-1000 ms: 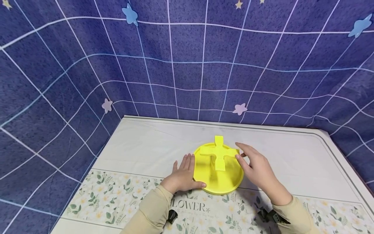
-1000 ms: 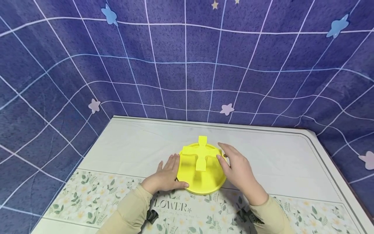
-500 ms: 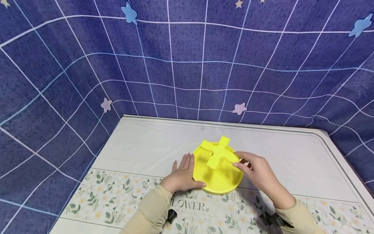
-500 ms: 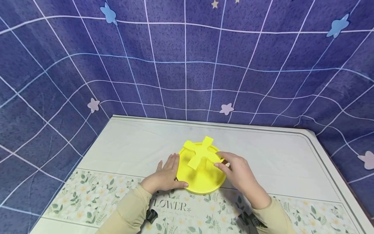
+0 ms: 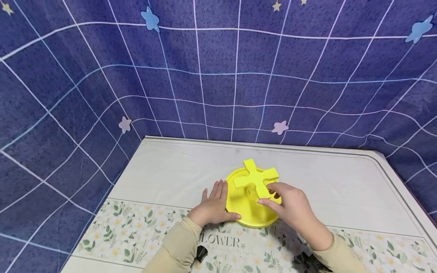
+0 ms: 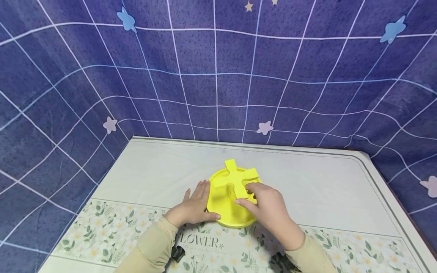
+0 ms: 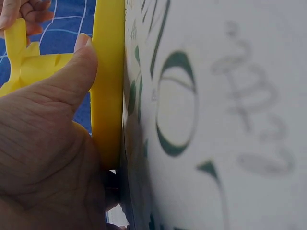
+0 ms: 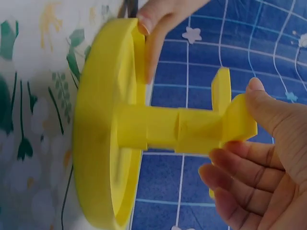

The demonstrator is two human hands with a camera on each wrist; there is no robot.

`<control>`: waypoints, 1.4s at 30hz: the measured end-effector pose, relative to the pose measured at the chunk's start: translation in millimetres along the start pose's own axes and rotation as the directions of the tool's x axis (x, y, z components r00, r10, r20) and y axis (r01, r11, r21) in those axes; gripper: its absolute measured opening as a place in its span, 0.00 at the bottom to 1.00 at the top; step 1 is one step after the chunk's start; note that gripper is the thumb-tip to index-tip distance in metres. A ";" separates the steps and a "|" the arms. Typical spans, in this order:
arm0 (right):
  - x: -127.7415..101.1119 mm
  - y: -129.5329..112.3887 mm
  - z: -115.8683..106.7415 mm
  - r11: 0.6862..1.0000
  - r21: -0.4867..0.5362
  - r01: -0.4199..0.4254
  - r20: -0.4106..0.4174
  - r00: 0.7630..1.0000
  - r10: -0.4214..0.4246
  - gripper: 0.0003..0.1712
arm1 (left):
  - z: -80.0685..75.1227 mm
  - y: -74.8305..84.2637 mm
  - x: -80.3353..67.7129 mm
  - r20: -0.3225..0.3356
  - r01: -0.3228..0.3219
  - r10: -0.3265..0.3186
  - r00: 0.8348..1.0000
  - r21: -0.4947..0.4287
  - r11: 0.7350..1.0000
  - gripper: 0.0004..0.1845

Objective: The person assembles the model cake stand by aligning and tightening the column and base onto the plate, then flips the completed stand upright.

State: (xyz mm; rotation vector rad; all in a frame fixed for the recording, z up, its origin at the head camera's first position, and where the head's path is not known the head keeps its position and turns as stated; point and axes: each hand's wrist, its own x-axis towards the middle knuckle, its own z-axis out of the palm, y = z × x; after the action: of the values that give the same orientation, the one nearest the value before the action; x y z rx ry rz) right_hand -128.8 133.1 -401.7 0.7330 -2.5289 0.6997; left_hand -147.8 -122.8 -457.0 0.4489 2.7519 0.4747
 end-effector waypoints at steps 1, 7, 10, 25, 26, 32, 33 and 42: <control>0.5 -1.6 1.8 1.000 -0.018 0.012 -0.018 1.000 -0.012 0.25 | -1.0 0.8 -0.5 0.006 0.005 -0.005 1.000 -0.001 1.000 0.66; 3.2 -9.7 11.6 0.991 -0.110 0.074 -0.116 0.989 -0.087 0.28 | -9.4 8.0 -6.2 0.026 0.017 -0.017 1.000 -0.001 1.000 0.64; 3.6 -11.6 14.5 0.989 -0.128 0.077 -0.138 0.986 -0.094 0.29 | -12.4 10.0 -8.8 0.023 0.009 -0.009 1.000 0.002 1.000 0.63; 7.0 6.0 -1.4 0.997 -0.070 0.014 -0.297 0.954 -0.034 0.13 | -11.9 8.6 -9.9 0.030 0.007 -0.007 1.000 -0.008 1.000 0.64; 7.5 9.2 -1.9 0.998 -0.065 0.006 -0.305 0.952 -0.026 0.12 | -12.2 8.7 -9.9 0.030 0.006 -0.006 1.000 -0.010 1.000 0.64; 7.5 26.4 -1.3 0.997 0.045 -0.064 -0.145 0.987 0.070 0.20 | -12.9 9.2 -10.0 0.027 0.007 -0.006 1.000 -0.003 1.000 0.64; 6.8 28.0 -1.1 0.994 0.066 -0.083 -0.098 0.991 0.090 0.21 | -12.7 9.1 -10.1 0.026 0.006 -0.006 1.000 -0.001 1.000 0.64; 0.9 29.3 -9.8 0.964 0.192 -0.186 0.041 0.983 0.181 0.17 | -0.8 -1.1 -1.1 0.034 0.006 -0.006 0.999 -0.006 1.000 0.66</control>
State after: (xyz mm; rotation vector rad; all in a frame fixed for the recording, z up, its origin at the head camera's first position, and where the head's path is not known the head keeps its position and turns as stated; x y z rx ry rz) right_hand -144.2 159.8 -403.7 0.5756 -2.5973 1.0201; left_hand -147.3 -124.4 -456.4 0.4429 2.7179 0.4696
